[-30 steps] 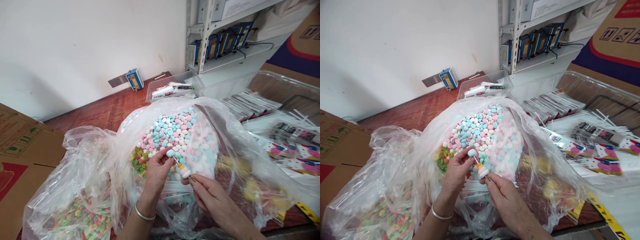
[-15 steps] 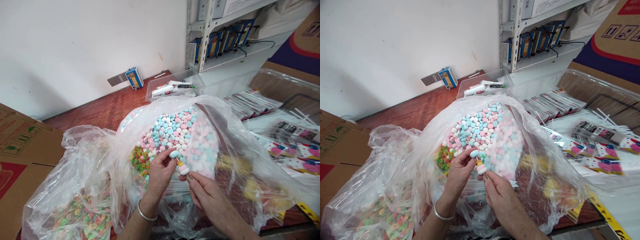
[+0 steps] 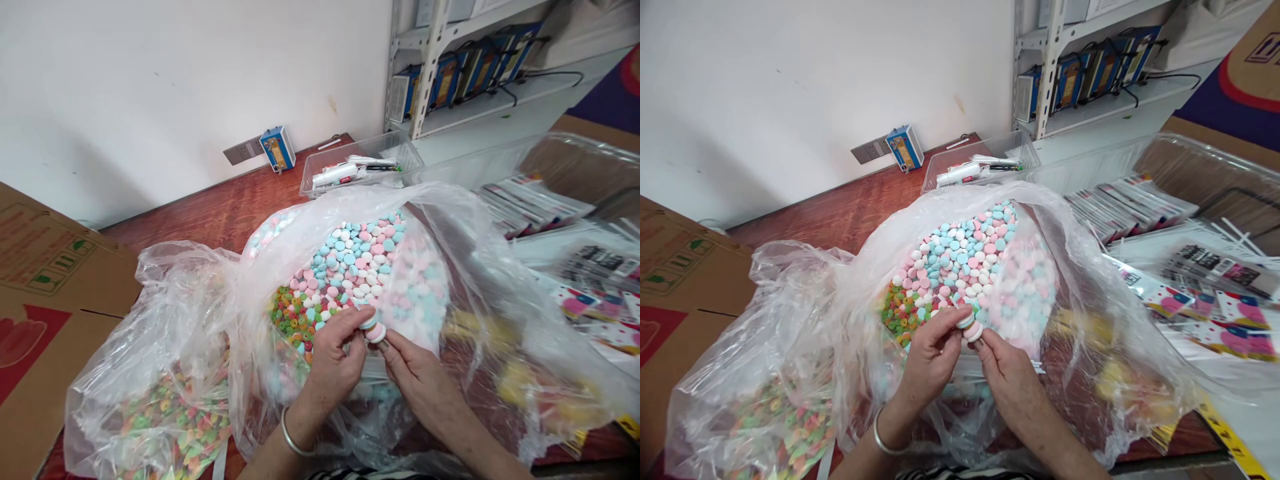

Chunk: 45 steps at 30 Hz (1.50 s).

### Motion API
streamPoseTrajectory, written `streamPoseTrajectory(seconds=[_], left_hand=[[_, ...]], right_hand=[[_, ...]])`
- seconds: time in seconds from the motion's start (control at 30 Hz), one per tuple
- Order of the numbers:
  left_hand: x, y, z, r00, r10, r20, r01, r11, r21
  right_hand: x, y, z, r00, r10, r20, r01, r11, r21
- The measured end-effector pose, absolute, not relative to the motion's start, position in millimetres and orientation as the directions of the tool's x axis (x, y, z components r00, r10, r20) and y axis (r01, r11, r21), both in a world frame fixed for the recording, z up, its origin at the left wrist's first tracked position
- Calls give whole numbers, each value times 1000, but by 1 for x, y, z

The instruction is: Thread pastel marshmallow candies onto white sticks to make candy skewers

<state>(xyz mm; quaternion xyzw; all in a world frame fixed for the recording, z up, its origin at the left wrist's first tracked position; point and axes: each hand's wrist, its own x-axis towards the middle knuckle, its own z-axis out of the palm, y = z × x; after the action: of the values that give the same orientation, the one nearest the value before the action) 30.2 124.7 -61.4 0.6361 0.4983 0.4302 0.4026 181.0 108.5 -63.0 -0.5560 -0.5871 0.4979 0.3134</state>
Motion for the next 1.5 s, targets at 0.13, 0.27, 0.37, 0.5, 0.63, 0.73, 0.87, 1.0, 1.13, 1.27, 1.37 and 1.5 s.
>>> streamPoseTrajectory(seconds=[0.13, 0.27, 0.37, 0.5, 0.63, 0.73, 0.87, 1.0, 1.13, 1.27, 1.37, 1.5], left_hand=[[0, 127, -64, 20, 981, 192, 527, -174, 832], [-47, 153, -69, -126, 912, 390, 860, -95, 501], [-70, 172, -73, -109, 926, 362, 925, -39, 378], [-74, 177, -74, -83, 942, 325, 932, -42, 360], [-63, 168, -70, -117, 933, 341, 926, -21, 377], [-52, 161, -66, -229, 932, 281, 808, 21, 589], [-39, 156, -62, -267, 963, 39, 379, 68, 923], [-34, 154, -63, -224, 973, -46, 244, 102, 965], [-33, 152, -66, -263, 962, -75, 229, 138, 964], [-32, 151, -66, -281, 953, -112, 174, 166, 971], [-28, 149, -66, -265, 958, -111, 163, 158, 974], [-22, 144, -72, -244, 969, -33, 181, 79, 980]], right_hand=[[182, 112, -72, -176, 978, -116, 427, -31, -904], [181, 112, -75, -187, 977, -101, 449, -6, -893], [178, 113, -75, -210, 972, -101, 450, 4, -893], [171, 113, -74, -253, 963, -95, 456, 32, -890], [162, 114, -71, -290, 953, -89, 440, 51, -896], [154, 117, -69, -313, 945, -99, 436, 50, -899], [149, 122, -70, -336, 935, -113, 448, 52, -893], [150, 124, -72, -330, 935, -131, 453, 35, -891], [153, 122, -74, -335, 932, -138, 444, 27, -896], [155, 121, -75, -330, 932, -152, 466, 20, -885], [155, 122, -76, -337, 928, -161, 472, 19, -882], [154, 123, -76, -333, 930, -157, 474, 21, -880]])
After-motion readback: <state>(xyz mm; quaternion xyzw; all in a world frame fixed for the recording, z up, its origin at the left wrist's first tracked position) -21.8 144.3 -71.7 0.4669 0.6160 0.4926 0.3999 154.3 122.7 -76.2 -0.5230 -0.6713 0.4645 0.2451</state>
